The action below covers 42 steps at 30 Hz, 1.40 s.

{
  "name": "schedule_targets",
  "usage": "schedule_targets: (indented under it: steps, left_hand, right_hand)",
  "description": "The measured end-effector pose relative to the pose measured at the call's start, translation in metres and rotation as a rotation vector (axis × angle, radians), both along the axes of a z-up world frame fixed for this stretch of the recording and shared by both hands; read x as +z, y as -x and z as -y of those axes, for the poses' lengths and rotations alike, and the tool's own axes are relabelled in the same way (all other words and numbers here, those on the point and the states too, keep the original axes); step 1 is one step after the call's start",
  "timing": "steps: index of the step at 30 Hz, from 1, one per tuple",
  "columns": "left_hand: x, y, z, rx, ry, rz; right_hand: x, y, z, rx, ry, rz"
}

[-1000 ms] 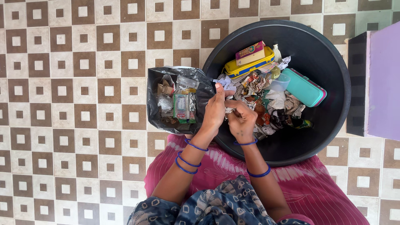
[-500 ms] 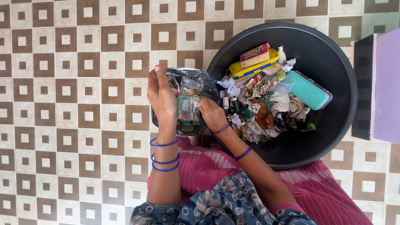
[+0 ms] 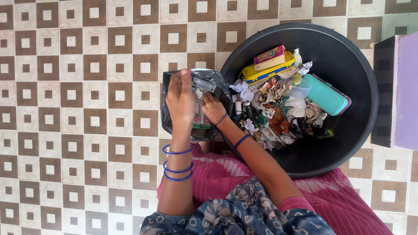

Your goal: The person sits on the floor and sorts mixed waste from a black basin into a black plastic bag. They handle crumpled paper, plastic wrappers, small containers, and a yellow plastic box, placing each item into the bag one by one.

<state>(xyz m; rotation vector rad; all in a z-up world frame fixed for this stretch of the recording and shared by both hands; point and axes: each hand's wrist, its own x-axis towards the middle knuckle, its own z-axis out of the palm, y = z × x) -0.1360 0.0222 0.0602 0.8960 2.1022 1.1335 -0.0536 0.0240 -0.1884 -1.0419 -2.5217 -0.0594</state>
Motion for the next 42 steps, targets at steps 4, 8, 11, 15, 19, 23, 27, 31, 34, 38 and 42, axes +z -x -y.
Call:
schedule_targets:
  steps: [4, 8, 11, 15, 19, 23, 27, 31, 34, 38, 42]
  left_hand:
    - [-0.002, -0.008, 0.002, -0.214, -0.063, -0.164]
    - [-0.006, -0.02, 0.011, -0.513, 0.008, -0.464]
    - [-0.012, -0.032, 0.019, -0.74, 0.181, -0.549]
    - [-0.021, -0.048, 0.028, -0.931, 0.32, -0.569]
    - [-0.034, -0.062, 0.033, -0.945, 0.269, -0.628]
    - [-0.042, -0.07, 0.034, -0.946, 0.254, -0.679]
    - [-0.047, -0.078, 0.036, -0.951, 0.272, -0.697]
    - [-0.048, -0.084, 0.038, -0.928, 0.226, -0.701]
    - [-0.047, -0.087, 0.035, -0.937, 0.267, -0.682]
    - [-0.037, -0.075, 0.029, -0.875, 0.299, -0.638]
    - [-0.023, -0.029, 0.014, -0.694, 0.405, -0.63]
  right_hand:
    - [0.035, -0.019, 0.009, 0.064, 0.181, -0.223]
    - [0.064, -0.066, 0.0, 0.059, 0.278, -0.442]
    - [0.06, -0.117, -0.022, -0.117, 0.206, -0.551]
    - [0.026, -0.185, -0.071, -0.517, 0.419, -0.446]
    - [0.001, -0.239, -0.111, -0.596, 0.466, -0.359]
    - [0.009, -0.241, -0.137, -0.679, 0.691, -0.463]
    - [0.032, -0.22, -0.16, -0.741, 0.807, -0.463]
    - [0.043, -0.203, -0.169, -0.746, 0.93, -0.526]
    - [0.038, -0.205, -0.161, -0.764, 0.966, -0.795]
    - [0.021, -0.206, -0.138, -0.702, 0.741, -1.438]
    - [0.036, -0.204, -0.106, -0.643, 0.751, -1.772]
